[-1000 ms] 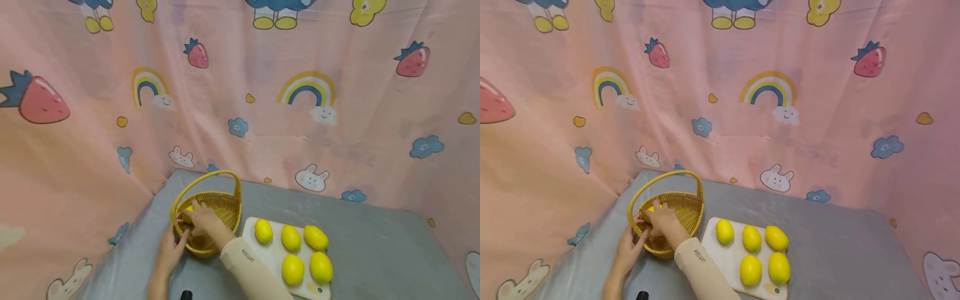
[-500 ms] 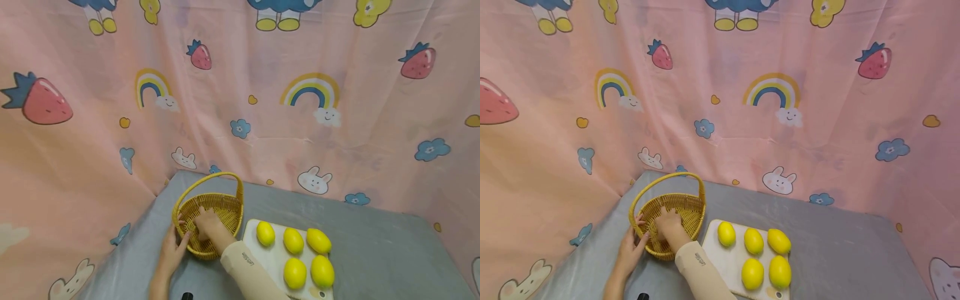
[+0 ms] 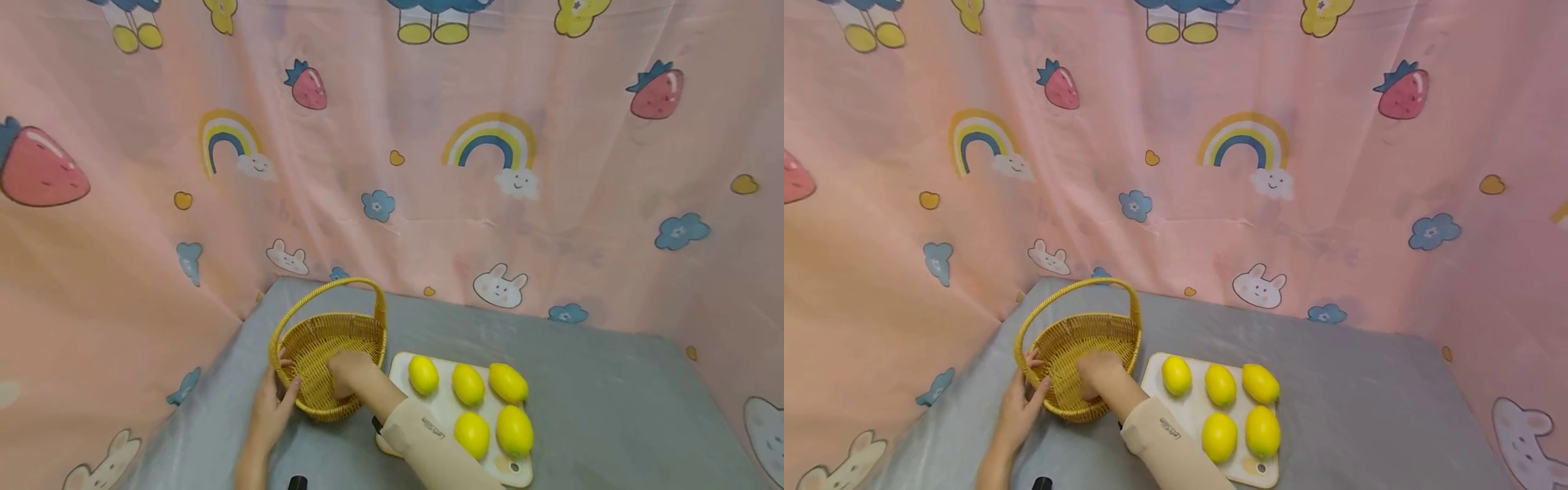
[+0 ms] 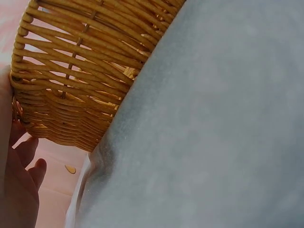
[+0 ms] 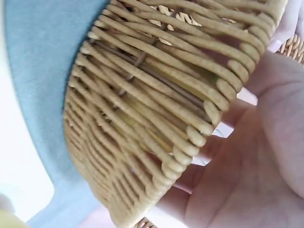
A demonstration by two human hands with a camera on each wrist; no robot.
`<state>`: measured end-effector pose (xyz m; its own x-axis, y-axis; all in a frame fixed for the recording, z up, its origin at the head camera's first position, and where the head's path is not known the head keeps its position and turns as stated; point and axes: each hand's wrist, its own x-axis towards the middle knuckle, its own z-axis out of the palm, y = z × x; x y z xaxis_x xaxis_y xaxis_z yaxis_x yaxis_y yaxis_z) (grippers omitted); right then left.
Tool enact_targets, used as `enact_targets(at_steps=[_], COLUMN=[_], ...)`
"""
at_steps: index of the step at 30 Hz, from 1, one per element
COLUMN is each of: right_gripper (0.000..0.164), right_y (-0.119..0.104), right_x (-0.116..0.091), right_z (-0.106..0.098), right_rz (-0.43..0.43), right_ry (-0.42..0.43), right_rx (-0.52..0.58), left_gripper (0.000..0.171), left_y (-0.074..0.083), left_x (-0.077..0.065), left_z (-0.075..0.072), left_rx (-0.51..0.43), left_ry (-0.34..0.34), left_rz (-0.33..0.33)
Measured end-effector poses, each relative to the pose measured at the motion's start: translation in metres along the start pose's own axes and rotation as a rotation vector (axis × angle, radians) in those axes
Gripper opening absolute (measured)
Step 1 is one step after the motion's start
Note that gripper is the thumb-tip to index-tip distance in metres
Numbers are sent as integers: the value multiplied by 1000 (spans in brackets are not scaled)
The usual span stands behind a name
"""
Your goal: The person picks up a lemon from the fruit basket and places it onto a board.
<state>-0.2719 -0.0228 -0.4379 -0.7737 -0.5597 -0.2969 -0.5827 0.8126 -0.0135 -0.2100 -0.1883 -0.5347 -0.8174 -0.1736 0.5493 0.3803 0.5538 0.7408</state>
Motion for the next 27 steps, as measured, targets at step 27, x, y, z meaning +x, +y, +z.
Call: enact_targets(at_steps=[27], right_gripper=[53], right_y=[55], right_x=[-130], right_z=[-9], right_rz=[-405], right_ry=[463], right_rx=[395], left_gripper=[54], left_y=[3], left_x=[-1], left_z=[0], left_rx=[-1], left_ry=[-6], left_rz=[-2])
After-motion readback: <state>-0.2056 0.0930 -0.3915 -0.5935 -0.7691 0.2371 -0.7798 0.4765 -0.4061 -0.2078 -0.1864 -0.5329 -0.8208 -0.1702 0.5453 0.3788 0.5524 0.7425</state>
